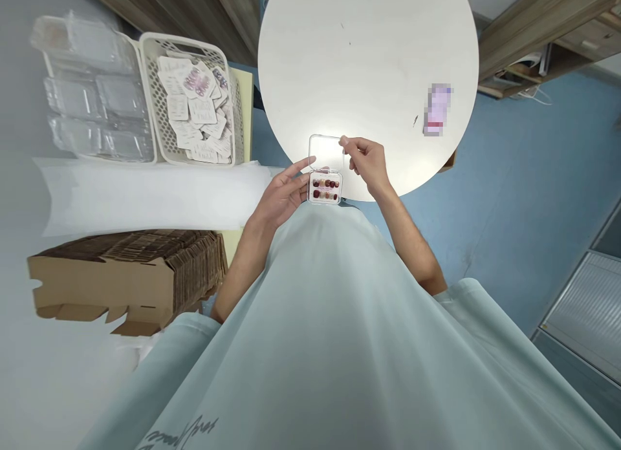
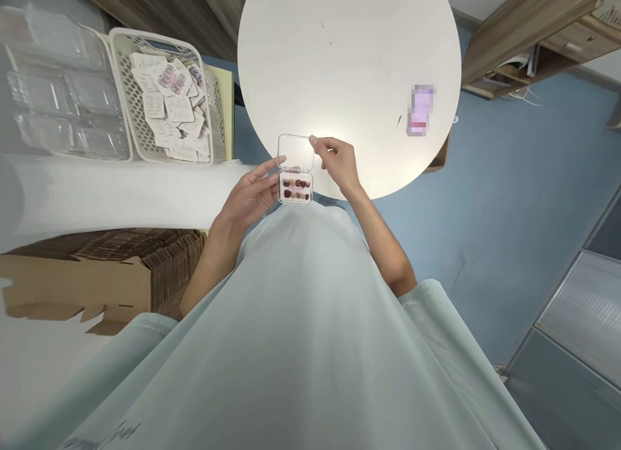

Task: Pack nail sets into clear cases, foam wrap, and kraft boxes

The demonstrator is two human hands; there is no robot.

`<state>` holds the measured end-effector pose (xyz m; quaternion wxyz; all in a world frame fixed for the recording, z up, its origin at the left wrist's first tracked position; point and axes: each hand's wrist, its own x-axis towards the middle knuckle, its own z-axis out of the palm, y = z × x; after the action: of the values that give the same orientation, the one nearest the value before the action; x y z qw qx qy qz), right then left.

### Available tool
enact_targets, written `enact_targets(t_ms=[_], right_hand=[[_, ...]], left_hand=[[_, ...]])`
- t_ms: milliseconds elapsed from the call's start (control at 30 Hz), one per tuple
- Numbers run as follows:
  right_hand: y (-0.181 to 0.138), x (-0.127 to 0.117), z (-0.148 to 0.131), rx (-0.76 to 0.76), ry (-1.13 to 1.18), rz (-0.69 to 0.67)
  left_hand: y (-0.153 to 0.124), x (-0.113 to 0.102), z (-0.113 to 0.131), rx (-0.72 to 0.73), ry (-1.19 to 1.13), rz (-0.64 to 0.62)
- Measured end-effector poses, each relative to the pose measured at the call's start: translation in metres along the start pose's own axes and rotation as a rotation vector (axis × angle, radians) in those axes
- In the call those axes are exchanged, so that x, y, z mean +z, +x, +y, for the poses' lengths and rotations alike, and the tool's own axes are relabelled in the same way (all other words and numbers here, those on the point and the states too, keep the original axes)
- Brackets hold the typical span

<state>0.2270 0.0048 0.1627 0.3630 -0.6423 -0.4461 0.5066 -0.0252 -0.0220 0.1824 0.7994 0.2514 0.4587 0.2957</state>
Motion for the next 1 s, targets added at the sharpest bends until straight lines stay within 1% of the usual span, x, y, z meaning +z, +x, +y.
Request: enact_targets(t_ms=[167, 267, 400, 533, 633, 767, 867, 1000], right_hand=[[0.0, 0.003, -0.002, -0.01, 0.005, -0.001], [-0.002, 0.0, -0.011, -0.044, -0.009, 0.007], [-0.016, -0.007, -0.031, -0.108, -0.032, -0.012], [-0.035, -0.014, -0.043, -0.182, -0.021, -0.081], [-0.049, -0.016, -0.04, -0.212, 0.012, -0.161], [-0.064, -0.015, -0.029, -0.189, 0.03, -0.242], [-0.071, -0.012, -0.023, -0.146, 0.03, -0.264], [-0.075, -0.008, -0.02, -0.09, 0.022, -0.256]], left_hand=[[-0.001, -0.004, -0.002, -0.003, -0.008, -0.013], [-0.001, -0.003, -0.001, -0.013, -0.033, -0.015], [0.001, -0.001, 0.002, -0.004, -0.042, 0.003], [0.005, 0.0, 0.005, 0.02, -0.048, 0.013], [0.007, 0.001, 0.008, 0.019, -0.03, 0.037], [0.009, 0.001, 0.01, 0.026, 0.0, 0.063], [0.01, -0.001, 0.01, 0.046, 0.02, 0.051], [0.012, -0.004, 0.011, 0.065, 0.04, 0.046]])
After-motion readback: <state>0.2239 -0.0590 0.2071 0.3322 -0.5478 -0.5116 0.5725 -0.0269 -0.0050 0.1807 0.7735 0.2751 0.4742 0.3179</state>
